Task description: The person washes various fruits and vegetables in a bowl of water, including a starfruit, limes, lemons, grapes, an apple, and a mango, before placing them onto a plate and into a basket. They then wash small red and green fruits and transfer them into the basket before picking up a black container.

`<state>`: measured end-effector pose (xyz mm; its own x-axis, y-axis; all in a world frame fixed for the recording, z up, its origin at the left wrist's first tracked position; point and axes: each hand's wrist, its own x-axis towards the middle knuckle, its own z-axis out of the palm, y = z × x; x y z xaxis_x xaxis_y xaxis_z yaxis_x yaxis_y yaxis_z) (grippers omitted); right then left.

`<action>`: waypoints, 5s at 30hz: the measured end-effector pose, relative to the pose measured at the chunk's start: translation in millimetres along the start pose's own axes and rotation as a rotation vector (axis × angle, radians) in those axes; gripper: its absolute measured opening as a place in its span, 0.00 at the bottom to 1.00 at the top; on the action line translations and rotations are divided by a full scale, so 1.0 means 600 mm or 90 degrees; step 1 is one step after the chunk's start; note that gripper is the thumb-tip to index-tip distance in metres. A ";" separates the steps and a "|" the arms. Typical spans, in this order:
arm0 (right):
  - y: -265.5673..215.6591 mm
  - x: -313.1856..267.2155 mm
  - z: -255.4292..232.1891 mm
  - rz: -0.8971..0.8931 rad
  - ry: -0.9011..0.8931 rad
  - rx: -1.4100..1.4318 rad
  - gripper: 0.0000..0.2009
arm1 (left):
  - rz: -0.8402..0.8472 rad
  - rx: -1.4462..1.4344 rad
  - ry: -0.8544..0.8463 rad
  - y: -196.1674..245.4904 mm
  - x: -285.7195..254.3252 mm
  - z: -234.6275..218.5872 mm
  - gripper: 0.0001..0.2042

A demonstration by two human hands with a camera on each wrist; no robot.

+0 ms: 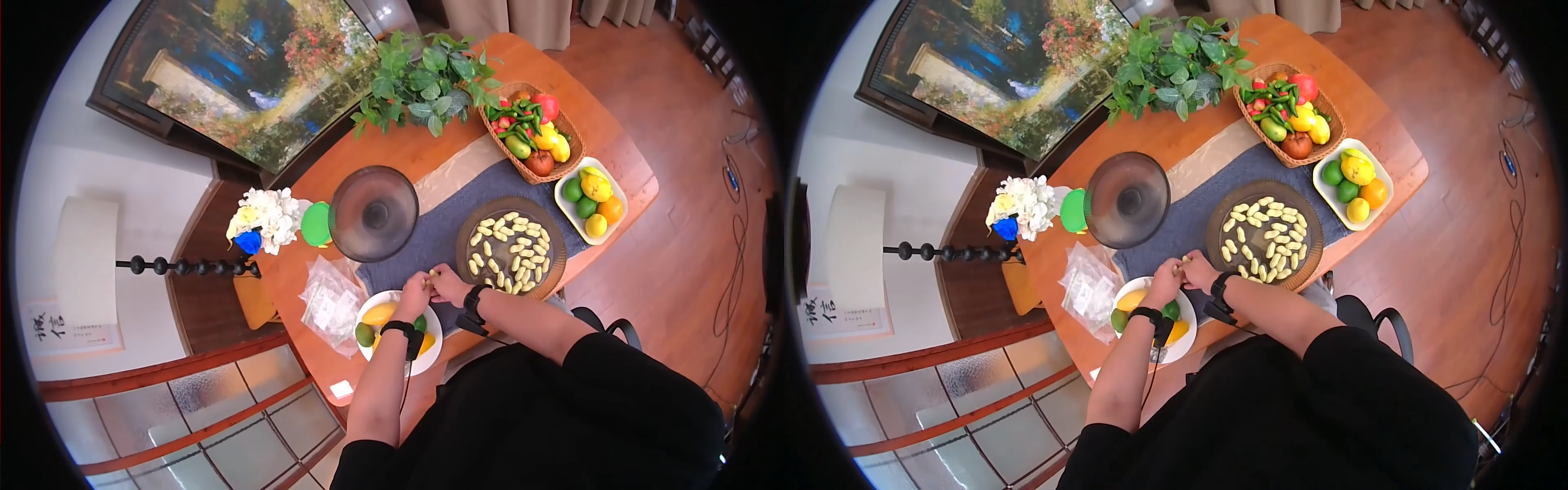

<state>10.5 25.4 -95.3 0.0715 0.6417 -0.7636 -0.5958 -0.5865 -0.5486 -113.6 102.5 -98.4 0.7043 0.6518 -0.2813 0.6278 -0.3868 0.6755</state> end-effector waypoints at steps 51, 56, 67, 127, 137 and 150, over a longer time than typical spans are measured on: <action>-0.131 -0.293 -0.349 -0.442 0.094 -0.745 0.19 | -0.148 0.525 0.008 0.073 -0.049 0.007 0.09; -0.141 -0.250 -0.350 -0.585 0.189 -0.871 0.22 | -0.196 0.443 -0.064 0.063 -0.050 0.006 0.09; -0.159 -0.193 -0.296 -0.404 0.019 -0.937 0.22 | -0.109 0.238 0.188 0.189 -0.053 -0.025 0.08; -0.070 -0.120 -0.336 -0.210 0.012 -0.422 0.19 | -0.130 -0.327 -0.075 0.252 0.065 0.200 0.24; -0.169 -0.219 -0.293 -0.388 0.054 -0.625 0.18 | -0.136 -0.438 0.080 0.297 0.087 0.147 0.14; -0.215 -0.208 -0.344 -0.441 0.035 -0.872 0.27 | 0.087 0.089 0.117 0.297 0.045 0.142 0.24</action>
<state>243.7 -80.9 0.7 0.0617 0.9716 -0.2286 0.7342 -0.1994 -0.6489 45.8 -4.4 -43.8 0.7221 0.6895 -0.0562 0.5793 -0.5583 0.5939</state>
